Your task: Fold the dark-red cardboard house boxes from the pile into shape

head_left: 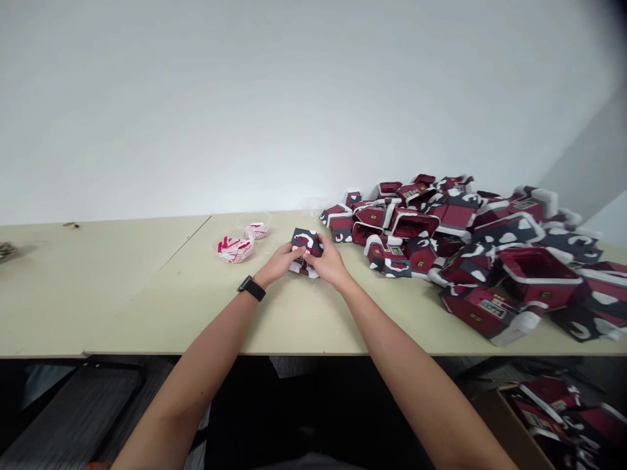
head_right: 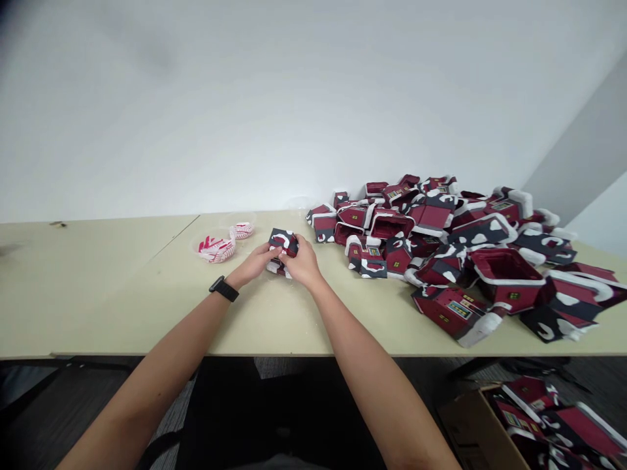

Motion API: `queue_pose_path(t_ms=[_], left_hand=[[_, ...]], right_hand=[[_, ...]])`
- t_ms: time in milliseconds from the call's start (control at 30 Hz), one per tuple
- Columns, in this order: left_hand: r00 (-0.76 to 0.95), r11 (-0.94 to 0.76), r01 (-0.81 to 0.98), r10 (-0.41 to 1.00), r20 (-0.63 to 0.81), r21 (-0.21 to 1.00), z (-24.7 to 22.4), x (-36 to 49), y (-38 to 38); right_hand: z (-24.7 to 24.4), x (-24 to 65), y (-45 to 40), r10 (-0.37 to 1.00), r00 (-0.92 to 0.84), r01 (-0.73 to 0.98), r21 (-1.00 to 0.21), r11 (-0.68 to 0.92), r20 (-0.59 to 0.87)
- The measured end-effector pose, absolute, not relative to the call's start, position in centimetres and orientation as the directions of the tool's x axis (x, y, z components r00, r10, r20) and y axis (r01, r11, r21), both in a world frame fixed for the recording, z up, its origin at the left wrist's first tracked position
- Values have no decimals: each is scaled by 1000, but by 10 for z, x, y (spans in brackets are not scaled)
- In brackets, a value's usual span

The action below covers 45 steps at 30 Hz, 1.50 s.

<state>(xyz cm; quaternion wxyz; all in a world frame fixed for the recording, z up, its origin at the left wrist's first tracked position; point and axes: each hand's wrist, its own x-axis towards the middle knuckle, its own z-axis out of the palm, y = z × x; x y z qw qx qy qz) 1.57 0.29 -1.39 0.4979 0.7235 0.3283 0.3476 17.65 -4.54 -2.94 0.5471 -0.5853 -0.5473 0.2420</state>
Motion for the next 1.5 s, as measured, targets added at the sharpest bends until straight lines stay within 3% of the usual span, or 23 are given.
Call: queue_pose_path(t_ms=[633,933,1100,1300,1400,1500], left_hand=[[560,-409,278,804,200,869,-18,9,14],[556,-456,241,789,263,857,-16,9,8],[511,-559,332,783,353,759,-1,9,-3],[441,-595,258,773,455,761,23,0,-29],[298,-570,233,813,500,788,31,-32,-50],[54,-531,290,840,540,796,35,-86,-66]], right_hand=[[-39,184,-39,918,188,492,-843,220,349],[-38,183,-41,906,251,497,-849,181,340],[-36,185,-41,899,234,401,-879,257,370],[-18,181,-57,904,108,154,-906,395,413],[-7,177,-66,901,43,25,-902,431,431],[-3,177,-69,907,94,4,-911,413,411]])
